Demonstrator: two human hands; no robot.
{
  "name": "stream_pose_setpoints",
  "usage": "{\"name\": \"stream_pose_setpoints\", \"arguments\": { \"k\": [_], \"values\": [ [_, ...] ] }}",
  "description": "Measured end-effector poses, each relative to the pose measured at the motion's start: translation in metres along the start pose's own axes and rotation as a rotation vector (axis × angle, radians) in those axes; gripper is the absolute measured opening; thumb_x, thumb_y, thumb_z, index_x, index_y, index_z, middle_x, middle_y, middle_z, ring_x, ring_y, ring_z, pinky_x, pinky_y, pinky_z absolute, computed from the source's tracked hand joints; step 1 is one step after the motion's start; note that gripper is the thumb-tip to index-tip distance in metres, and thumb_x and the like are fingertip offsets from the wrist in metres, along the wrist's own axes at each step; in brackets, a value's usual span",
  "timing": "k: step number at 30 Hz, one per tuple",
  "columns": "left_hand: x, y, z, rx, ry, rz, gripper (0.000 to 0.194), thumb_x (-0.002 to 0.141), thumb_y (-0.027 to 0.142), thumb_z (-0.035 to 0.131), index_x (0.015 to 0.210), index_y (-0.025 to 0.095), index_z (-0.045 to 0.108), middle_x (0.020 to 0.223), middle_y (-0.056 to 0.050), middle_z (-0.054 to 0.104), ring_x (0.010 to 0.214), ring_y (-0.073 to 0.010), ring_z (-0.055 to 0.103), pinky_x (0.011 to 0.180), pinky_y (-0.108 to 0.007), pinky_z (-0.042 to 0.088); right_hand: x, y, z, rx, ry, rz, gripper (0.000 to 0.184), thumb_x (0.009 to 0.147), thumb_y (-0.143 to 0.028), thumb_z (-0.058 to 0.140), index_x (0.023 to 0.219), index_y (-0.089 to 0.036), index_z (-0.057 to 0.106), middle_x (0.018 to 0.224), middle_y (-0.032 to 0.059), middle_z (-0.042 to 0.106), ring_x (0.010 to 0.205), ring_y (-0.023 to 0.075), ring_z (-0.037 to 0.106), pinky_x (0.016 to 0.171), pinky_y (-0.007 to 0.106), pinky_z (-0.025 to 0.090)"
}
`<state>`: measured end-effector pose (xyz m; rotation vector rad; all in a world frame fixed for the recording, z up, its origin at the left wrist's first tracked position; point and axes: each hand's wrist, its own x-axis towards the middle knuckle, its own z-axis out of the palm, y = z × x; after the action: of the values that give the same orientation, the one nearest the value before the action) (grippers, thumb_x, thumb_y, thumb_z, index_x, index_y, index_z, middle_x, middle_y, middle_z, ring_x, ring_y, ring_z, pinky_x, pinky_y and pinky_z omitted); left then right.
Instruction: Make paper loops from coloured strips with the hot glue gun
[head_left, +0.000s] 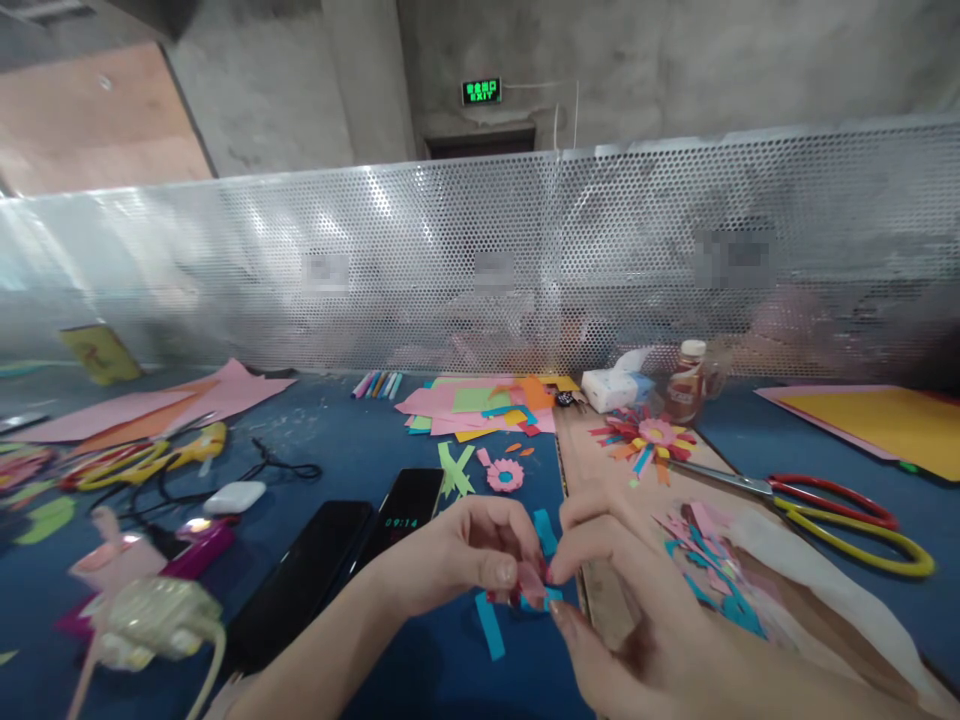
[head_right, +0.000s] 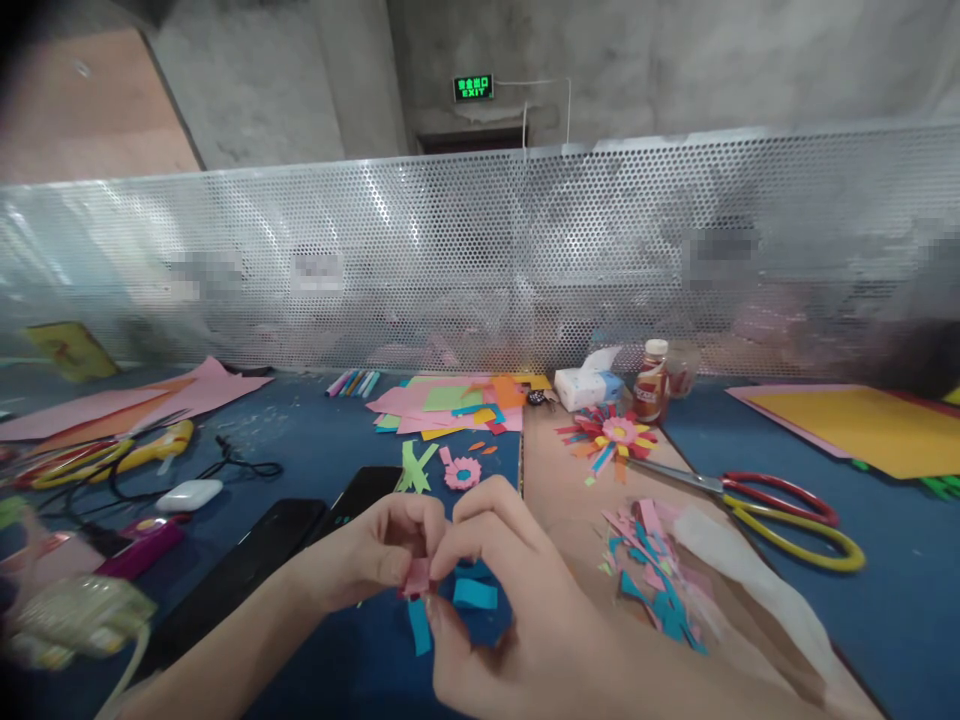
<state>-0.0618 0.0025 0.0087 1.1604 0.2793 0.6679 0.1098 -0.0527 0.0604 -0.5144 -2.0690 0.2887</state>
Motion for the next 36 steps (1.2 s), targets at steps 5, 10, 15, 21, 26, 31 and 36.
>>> {"name": "stream_pose_setpoints", "arguments": {
  "k": [5, 10, 15, 21, 26, 31, 36],
  "values": [
    [0.000, 0.001, 0.000, 0.010, -0.004, -0.002, 0.029, 0.058, 0.032, 0.076, 0.074, 0.011, 0.063, 0.061, -0.003, 0.065, 0.049, -0.0068, 0.056, 0.045, -0.014, 0.040, -0.001, 0.001, 0.001, 0.012, -0.006, 0.001, 0.023, 0.068, -0.001, 0.044, 0.083, -0.018, 0.047, 0.078, 0.0017, 0.045, 0.071, 0.0097, 0.048, 0.061, 0.019, 0.044],
    [0.000, 0.001, -0.002, 0.032, 0.004, 0.012, 0.030, 0.059, 0.032, 0.075, 0.075, 0.011, 0.063, 0.064, -0.004, 0.065, 0.051, -0.0070, 0.055, 0.046, -0.014, 0.039, -0.001, 0.001, 0.002, 0.051, -0.033, 0.033, 0.022, 0.067, -0.001, 0.043, 0.081, -0.017, 0.045, 0.079, 0.0019, 0.045, 0.073, 0.0097, 0.049, 0.062, 0.019, 0.043],
    [0.000, 0.003, -0.003, 0.041, 0.030, 0.034, 0.028, 0.062, 0.032, 0.074, 0.074, 0.010, 0.061, 0.061, -0.003, 0.062, 0.050, -0.0060, 0.052, 0.046, -0.014, 0.037, -0.001, 0.006, 0.005, -0.003, -0.029, 0.057, 0.023, 0.067, 0.000, 0.045, 0.081, -0.018, 0.046, 0.079, 0.0015, 0.045, 0.073, 0.0099, 0.049, 0.062, 0.020, 0.043],
    [0.001, 0.006, -0.001, 0.047, 0.033, 0.071, 0.025, 0.061, 0.029, 0.074, 0.072, 0.011, 0.060, 0.063, -0.001, 0.059, 0.048, -0.0049, 0.048, 0.044, -0.014, 0.035, -0.005, 0.010, 0.005, 0.004, -0.014, 0.043, 0.023, 0.068, -0.002, 0.043, 0.085, -0.018, 0.047, 0.083, 0.0029, 0.045, 0.077, 0.0121, 0.049, 0.066, 0.023, 0.043],
    [0.001, 0.011, -0.001, 0.072, 0.068, 0.117, 0.020, 0.063, 0.024, 0.072, 0.072, 0.012, 0.059, 0.066, -0.001, 0.056, 0.047, -0.0042, 0.045, 0.042, -0.015, 0.036, -0.004, 0.016, 0.005, 0.167, -0.151, 0.422, 0.017, 0.086, -0.020, 0.034, 0.070, -0.018, 0.040, 0.063, -0.0026, 0.037, 0.056, 0.0096, 0.035, 0.050, 0.022, 0.030],
    [0.002, 0.012, -0.002, 0.121, 0.128, 0.139, 0.018, 0.065, 0.023, 0.071, 0.073, 0.013, 0.058, 0.064, 0.002, 0.053, 0.044, -0.0027, 0.044, 0.040, -0.013, 0.037, -0.006, 0.030, 0.013, 0.412, -0.163, 0.709, 0.029, 0.090, -0.035, 0.034, 0.066, -0.018, 0.035, 0.062, -0.0045, 0.027, 0.055, 0.0087, 0.026, 0.049, 0.021, 0.023],
    [0.003, 0.015, -0.002, 0.207, 0.155, 0.118, 0.016, 0.065, 0.018, 0.070, 0.073, 0.012, 0.058, 0.066, 0.000, 0.055, 0.047, -0.0037, 0.047, 0.042, -0.014, 0.041, -0.003, 0.035, 0.012, 0.397, -0.220, 0.755, 0.029, 0.089, -0.036, 0.035, 0.066, -0.017, 0.035, 0.061, -0.0046, 0.027, 0.055, 0.0081, 0.026, 0.049, 0.021, 0.023]
  ]
}}
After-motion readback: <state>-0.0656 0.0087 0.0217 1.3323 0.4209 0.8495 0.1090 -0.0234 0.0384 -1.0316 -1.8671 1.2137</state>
